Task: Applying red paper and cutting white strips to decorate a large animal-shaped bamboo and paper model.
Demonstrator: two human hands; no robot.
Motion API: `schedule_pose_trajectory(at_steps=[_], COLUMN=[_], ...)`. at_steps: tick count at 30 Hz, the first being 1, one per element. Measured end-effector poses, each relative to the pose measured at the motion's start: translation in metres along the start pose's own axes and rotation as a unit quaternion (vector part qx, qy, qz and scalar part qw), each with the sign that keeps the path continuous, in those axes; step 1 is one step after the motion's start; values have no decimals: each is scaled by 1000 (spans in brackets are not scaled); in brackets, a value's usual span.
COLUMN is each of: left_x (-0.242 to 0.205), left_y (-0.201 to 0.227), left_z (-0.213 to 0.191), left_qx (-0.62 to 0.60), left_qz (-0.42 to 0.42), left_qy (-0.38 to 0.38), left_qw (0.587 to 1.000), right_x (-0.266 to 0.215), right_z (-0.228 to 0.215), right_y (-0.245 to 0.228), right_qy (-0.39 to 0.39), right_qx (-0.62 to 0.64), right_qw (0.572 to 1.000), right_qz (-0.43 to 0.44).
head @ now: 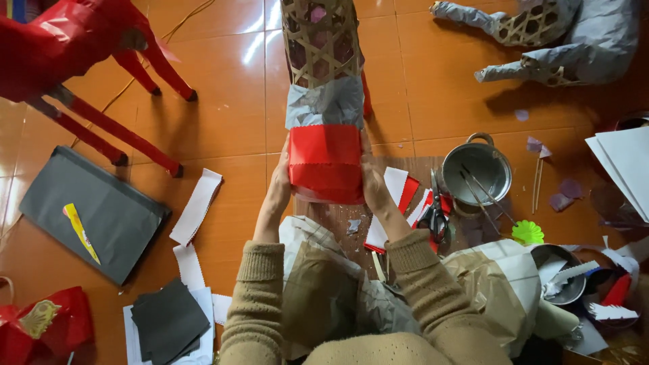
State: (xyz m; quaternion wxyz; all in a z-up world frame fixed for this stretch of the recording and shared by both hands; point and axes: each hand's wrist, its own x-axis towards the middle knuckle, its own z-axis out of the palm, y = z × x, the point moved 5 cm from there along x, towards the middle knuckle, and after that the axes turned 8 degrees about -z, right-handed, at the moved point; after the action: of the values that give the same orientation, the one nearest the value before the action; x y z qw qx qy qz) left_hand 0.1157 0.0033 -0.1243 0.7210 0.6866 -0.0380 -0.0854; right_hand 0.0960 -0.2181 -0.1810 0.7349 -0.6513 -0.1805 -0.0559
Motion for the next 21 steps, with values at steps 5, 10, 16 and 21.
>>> schedule_pose_trajectory(at_steps=[5, 10, 16, 21], left_x=[11, 3, -88, -112], left_y=[-33, -35, -54, -231], left_z=[-8, -15, -18, 90], left_qx=[-73, -50, 157, 375], left_qz=[-36, -69, 47, 131], left_qy=[-20, 37, 271, 30], left_qw=[997, 996, 948, 917], right_x=[-10, -6, -107, -167], right_z=[-2, -27, -204, -257], right_y=[37, 17, 77, 24], right_qy=[43, 35, 80, 68], right_qx=[54, 50, -326, -652], right_qw=[984, 996, 932, 744], right_qz=[165, 57, 135, 127])
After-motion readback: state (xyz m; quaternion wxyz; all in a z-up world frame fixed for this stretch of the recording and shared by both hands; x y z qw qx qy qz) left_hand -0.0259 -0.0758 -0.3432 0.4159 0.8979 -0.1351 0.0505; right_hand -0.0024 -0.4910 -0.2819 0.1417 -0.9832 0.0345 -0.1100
